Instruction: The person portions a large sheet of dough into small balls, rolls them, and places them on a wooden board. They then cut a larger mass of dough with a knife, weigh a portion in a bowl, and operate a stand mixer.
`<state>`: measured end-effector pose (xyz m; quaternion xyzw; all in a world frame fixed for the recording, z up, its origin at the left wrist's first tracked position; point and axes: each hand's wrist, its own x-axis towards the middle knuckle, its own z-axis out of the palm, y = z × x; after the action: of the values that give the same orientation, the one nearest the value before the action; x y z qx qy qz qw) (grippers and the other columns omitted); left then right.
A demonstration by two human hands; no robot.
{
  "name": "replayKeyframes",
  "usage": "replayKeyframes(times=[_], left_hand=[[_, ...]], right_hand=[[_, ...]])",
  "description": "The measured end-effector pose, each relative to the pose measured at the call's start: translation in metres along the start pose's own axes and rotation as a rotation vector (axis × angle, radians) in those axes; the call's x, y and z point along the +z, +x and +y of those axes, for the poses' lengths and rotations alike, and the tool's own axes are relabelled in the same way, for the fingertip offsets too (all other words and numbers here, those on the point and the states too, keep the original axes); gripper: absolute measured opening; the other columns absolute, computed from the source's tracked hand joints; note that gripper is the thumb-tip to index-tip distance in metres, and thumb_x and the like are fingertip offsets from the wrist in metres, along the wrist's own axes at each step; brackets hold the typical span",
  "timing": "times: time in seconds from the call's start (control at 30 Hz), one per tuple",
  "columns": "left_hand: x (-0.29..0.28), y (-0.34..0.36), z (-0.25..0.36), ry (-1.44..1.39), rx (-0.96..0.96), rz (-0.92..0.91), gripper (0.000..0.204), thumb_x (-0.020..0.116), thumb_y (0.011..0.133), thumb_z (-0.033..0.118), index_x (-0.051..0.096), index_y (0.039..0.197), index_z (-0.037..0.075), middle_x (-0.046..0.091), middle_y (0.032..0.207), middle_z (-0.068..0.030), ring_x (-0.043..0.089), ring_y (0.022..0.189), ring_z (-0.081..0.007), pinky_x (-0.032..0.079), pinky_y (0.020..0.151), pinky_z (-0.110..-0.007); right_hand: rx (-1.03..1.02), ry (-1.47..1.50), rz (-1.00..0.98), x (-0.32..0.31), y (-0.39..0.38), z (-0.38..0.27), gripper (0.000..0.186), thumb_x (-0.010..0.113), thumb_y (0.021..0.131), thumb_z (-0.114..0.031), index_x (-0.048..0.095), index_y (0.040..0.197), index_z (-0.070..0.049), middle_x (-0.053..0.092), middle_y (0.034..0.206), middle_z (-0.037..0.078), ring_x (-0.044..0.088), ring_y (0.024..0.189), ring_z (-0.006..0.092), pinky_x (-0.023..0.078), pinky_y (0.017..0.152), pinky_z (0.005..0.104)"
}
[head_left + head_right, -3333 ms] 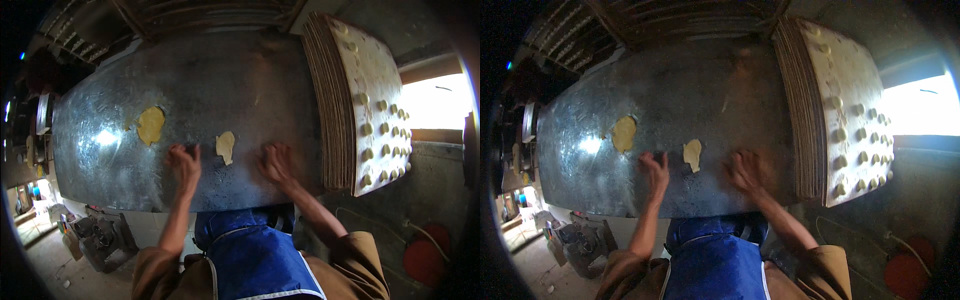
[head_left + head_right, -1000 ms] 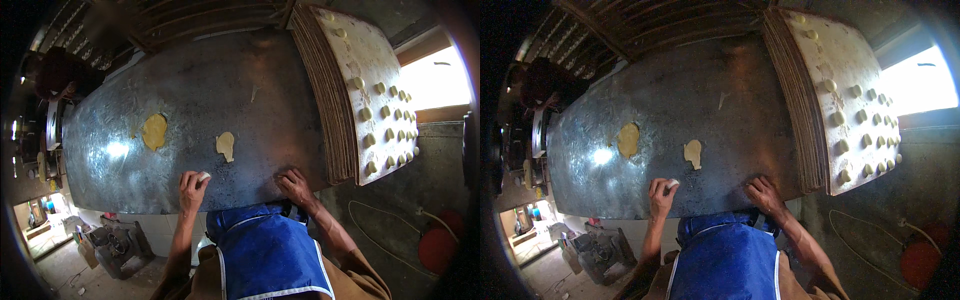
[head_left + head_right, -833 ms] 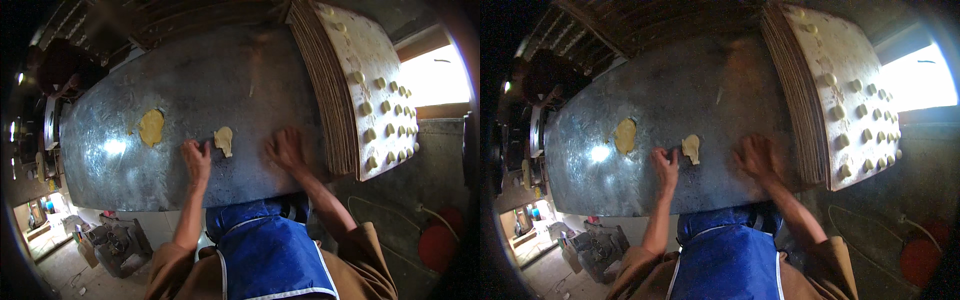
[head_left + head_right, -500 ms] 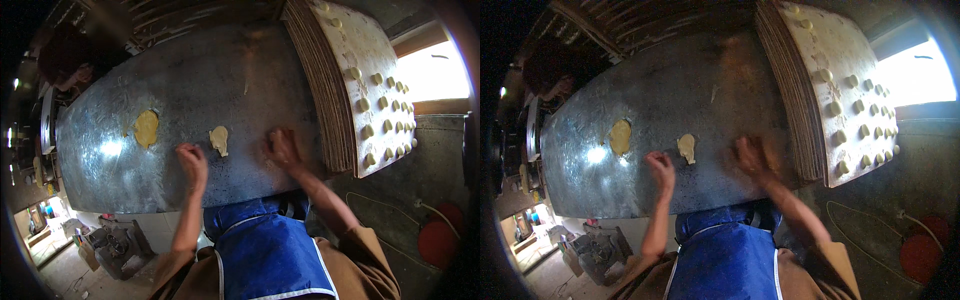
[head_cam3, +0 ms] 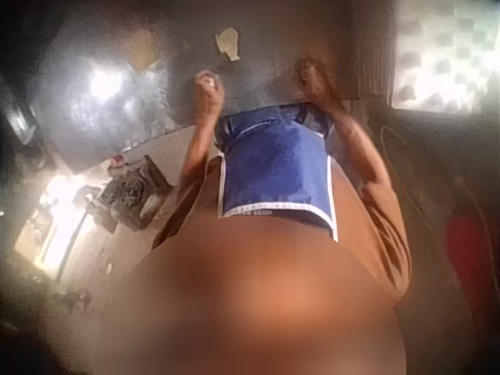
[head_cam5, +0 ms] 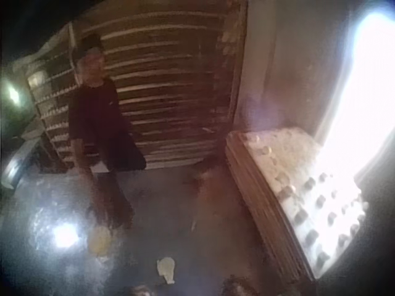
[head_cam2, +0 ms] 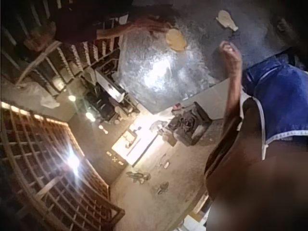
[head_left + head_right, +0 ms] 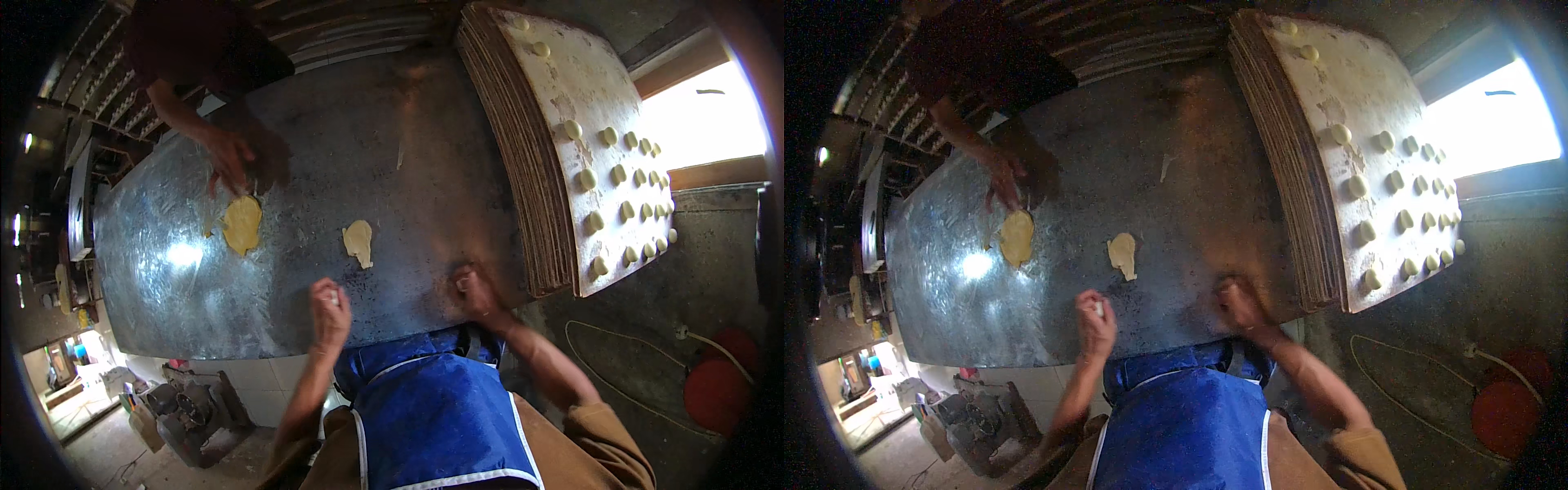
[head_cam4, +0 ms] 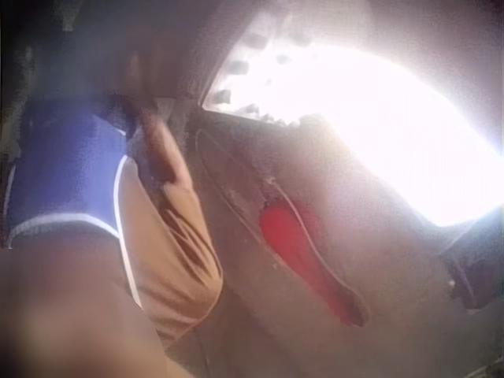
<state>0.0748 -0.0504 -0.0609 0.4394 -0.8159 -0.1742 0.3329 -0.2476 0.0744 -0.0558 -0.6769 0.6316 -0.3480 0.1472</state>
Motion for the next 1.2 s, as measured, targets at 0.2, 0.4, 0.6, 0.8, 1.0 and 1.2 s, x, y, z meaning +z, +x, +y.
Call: replayKeyframes(times=[0.2,0.4,0.6,0.8,1.0,1.2], left_hand=[[0.02,0.027,0.011,0.11,-0.234,0.123,0.027,0.062,0.094,-0.001,0.037,0.103,0.001,0.047,0.093,-0.0164,0.051,0.082,-0.0319,0.045,0.079,-0.045],[-0.015,-0.005,-0.008,0.173,-0.206,0.029,0.03,0.066,0.092,-0.003,0.038,0.1,0.003,0.05,0.098,-0.0173,0.054,0.093,-0.0329,0.044,0.084,-0.047],[-0.048,-0.004,0.018,0.055,-0.131,-0.1,0.03,0.074,0.085,0.003,0.054,0.107,0.003,0.06,0.109,-0.0127,0.058,0.1,-0.0337,0.046,0.089,-0.044],[-0.1,0.034,0.022,0.135,0.021,-0.624,0.031,0.073,0.078,0.0,0.069,0.109,0.004,0.061,0.112,-0.0109,0.06,0.105,-0.0331,0.052,0.089,-0.046],[-0.079,0.152,0.137,-0.123,0.411,-0.685,0.036,0.079,0.075,-0.003,0.072,0.109,0.005,0.063,0.114,-0.0105,0.066,0.106,-0.0282,0.058,0.091,-0.04],[0.047,0.367,0.281,-0.614,0.578,-0.189,0.058,0.077,0.082,-0.003,0.056,0.135,0.006,0.066,0.13,-0.0116,0.066,0.116,-0.0252,0.054,0.099,-0.039]], right_hand=[[0.134,-0.276,0.08,0.016,0.035,-0.026,0.023,0.069,0.085,-0.013,0.06,0.1,0.001,0.061,0.092,0.024,0.059,0.087,0.0448,0.046,0.08,0.0527],[0.174,-0.086,-0.012,-0.026,0.031,-0.003,0.016,0.069,0.082,-0.01,0.061,0.09,0.002,0.064,0.093,0.024,0.062,0.088,0.0424,0.049,0.082,0.0488],[0.141,-0.227,-0.021,0.003,-0.026,-0.001,0.018,0.067,0.083,-0.013,0.066,0.095,0.0,0.067,0.099,0.022,0.062,0.092,0.0422,0.048,0.085,0.0502],[0.272,-0.233,0.03,-0.027,-0.001,-0.036,0.031,0.066,0.083,-0.004,0.06,0.113,0.001,0.06,0.119,0.023,0.056,0.112,0.0429,0.046,0.095,0.0532],[0.263,0.004,-0.496,-0.086,0.008,-0.041,0.031,0.063,0.086,-0.007,0.061,0.115,0.002,0.057,0.122,0.023,0.058,0.114,0.0393,0.051,0.099,0.0454],[-0.055,-0.136,0.401,-0.27,0.161,-0.051,0.065,0.078,0.079,0.0,0.053,0.139,0.0,0.066,0.112,0.016,0.066,0.095,0.0245,0.057,0.083,0.0354]])
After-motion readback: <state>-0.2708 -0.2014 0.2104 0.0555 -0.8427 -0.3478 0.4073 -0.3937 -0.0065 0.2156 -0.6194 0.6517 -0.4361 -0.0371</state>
